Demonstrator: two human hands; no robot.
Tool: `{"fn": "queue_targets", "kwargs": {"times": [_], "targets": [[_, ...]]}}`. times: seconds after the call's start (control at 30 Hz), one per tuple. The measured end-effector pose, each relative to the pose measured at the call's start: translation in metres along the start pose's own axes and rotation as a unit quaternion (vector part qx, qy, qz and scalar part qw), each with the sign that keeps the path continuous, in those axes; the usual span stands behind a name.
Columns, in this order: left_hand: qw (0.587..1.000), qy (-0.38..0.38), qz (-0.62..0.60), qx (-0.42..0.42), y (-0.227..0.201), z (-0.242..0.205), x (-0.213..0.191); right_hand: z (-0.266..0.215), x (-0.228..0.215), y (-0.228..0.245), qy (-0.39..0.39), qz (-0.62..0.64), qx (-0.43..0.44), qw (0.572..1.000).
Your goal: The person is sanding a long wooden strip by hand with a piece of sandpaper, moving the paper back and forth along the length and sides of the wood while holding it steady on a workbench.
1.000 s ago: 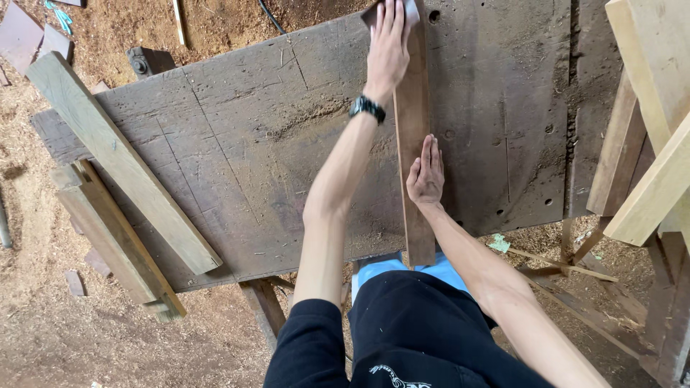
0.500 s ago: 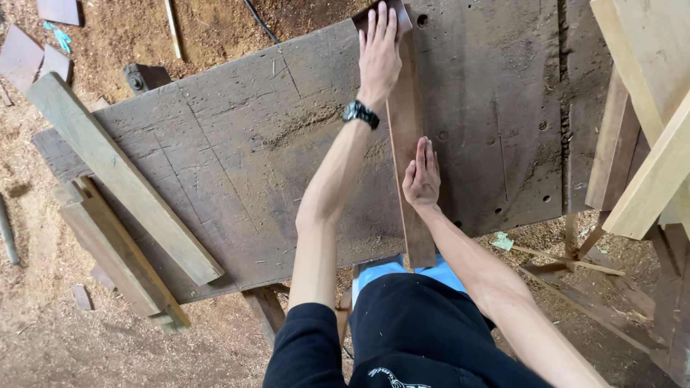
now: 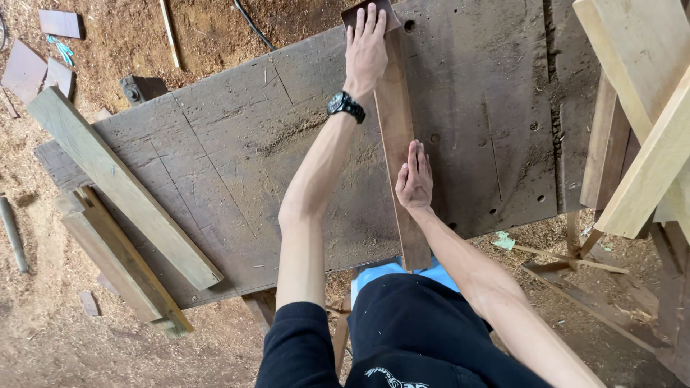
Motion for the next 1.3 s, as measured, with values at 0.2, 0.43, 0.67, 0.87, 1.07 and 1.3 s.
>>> {"fn": "queue_targets", "kwargs": {"times": [0.2,0.43,0.67,0.87,1.07,1.3], "targets": [[0.992,0.099,-0.023,-0.072,0.001,0.033,0.014,0.000,0.006,-0.005,0.021,-0.011,0.014,1.000],[1.000,-0.007,-0.016,0.019,-0.004,0.002,-0.004,0.002,0.004,-0.002,0.022,-0.006,0.014,1.000],[0.998,0.064,-0.007,-0.030,-0.004,0.036,0.017,0.001,0.006,-0.003,0.013,-0.010,0.012,1.000],[0.998,-0.036,0.056,0.019,-0.018,-0.013,0.015,0.001,0.003,-0.002,0.014,-0.002,0.013,1.000],[0.999,-0.031,0.009,0.023,-0.017,-0.007,0.012,0.002,0.002,-0.001,0.013,-0.002,0.014,1.000],[0.999,-0.015,-0.002,-0.034,-0.017,0.015,0.014,0.000,0.001,0.001,-0.001,-0.004,0.000,1.000]]}}
Point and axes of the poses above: each hand's wrist, its own z-axis towards the middle knuckle, its own x-axis out of the palm, y = z × x, the point moved 8 cm from there along z, towards the middle knuckle, and after that the axes turned 11 degrees about -x, right-handed, at the moved point
